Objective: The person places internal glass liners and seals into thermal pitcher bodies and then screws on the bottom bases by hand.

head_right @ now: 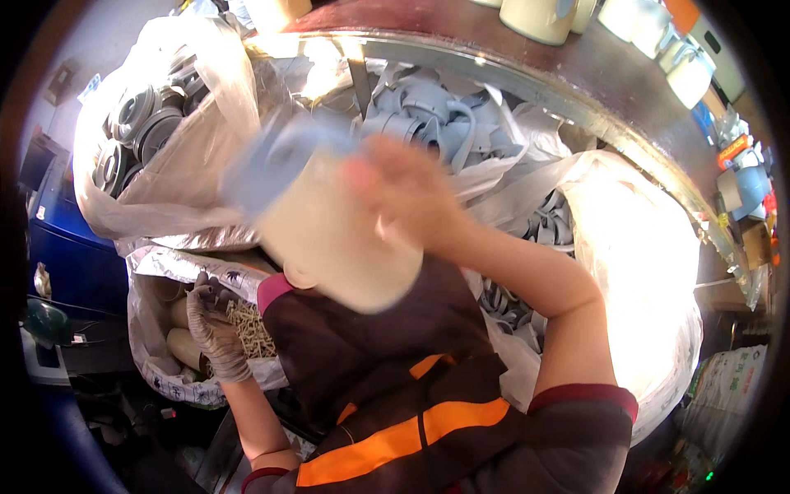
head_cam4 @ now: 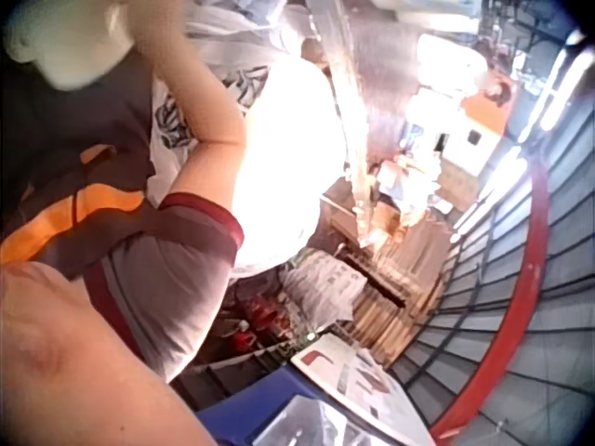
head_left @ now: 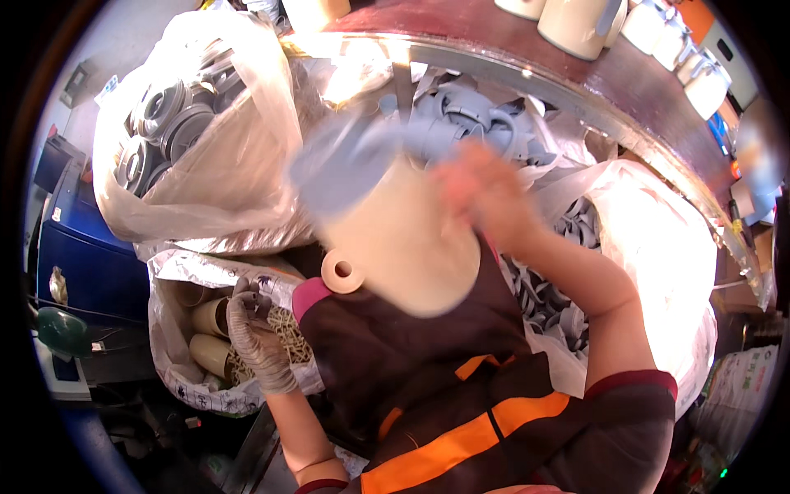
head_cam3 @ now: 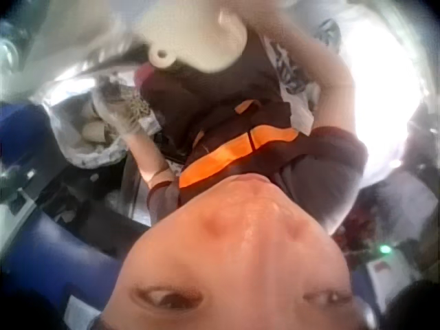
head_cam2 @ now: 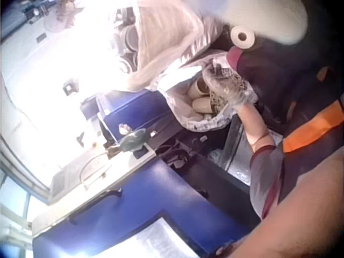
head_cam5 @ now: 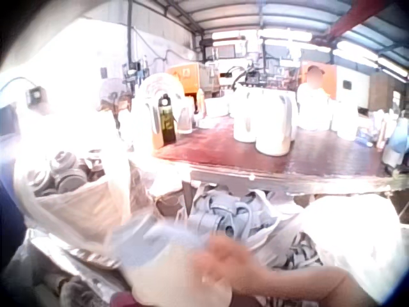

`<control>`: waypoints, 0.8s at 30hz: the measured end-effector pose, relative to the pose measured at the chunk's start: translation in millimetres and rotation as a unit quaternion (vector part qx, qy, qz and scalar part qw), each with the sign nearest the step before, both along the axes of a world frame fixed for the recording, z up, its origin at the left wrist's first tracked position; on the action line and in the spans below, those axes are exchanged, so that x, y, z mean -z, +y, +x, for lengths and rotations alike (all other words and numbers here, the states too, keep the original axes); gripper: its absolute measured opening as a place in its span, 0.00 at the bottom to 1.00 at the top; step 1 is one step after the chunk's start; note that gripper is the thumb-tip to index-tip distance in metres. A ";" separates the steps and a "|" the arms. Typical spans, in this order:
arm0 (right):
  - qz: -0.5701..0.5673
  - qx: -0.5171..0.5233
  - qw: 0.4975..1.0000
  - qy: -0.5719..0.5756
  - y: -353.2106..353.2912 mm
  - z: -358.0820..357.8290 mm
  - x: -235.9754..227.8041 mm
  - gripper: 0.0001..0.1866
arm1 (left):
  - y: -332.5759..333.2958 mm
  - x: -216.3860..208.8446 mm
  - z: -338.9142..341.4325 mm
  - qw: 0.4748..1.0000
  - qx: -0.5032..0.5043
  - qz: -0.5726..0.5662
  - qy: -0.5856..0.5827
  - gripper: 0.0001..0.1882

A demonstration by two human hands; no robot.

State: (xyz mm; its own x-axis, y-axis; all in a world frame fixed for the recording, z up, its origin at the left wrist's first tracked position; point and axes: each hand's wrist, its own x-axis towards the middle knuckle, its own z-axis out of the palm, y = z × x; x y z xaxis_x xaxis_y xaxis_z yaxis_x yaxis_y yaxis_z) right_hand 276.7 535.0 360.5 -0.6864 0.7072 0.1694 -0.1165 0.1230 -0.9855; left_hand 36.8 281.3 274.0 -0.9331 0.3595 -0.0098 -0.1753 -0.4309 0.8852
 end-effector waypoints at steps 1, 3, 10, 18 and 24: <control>0.072 0.064 0.992 0.076 19.6 16.8 -16.2 0.19 | 2.1 1.8 -1.4 0.998 0.046 -0.041 0.011 0.13; 0.149 0.133 0.944 0.262 56.7 46.9 -45.4 0.23 | 6.9 8.7 2.7 0.992 0.089 -0.082 -0.036 0.13; 0.308 0.412 0.824 0.236 166.7 83.7 -77.2 0.24 | 20.8 35.9 40.7 0.943 0.258 -0.206 -0.026 0.11; 0.231 0.432 0.870 0.061 317.4 130.9 -72.0 0.22 | 14.3 39.7 44.0 0.940 0.241 -0.240 -0.037 0.12; 0.377 0.532 0.758 0.017 286.3 126.5 -23.9 0.17 | 6.9 49.1 48.3 0.918 0.277 -0.284 -0.017 0.14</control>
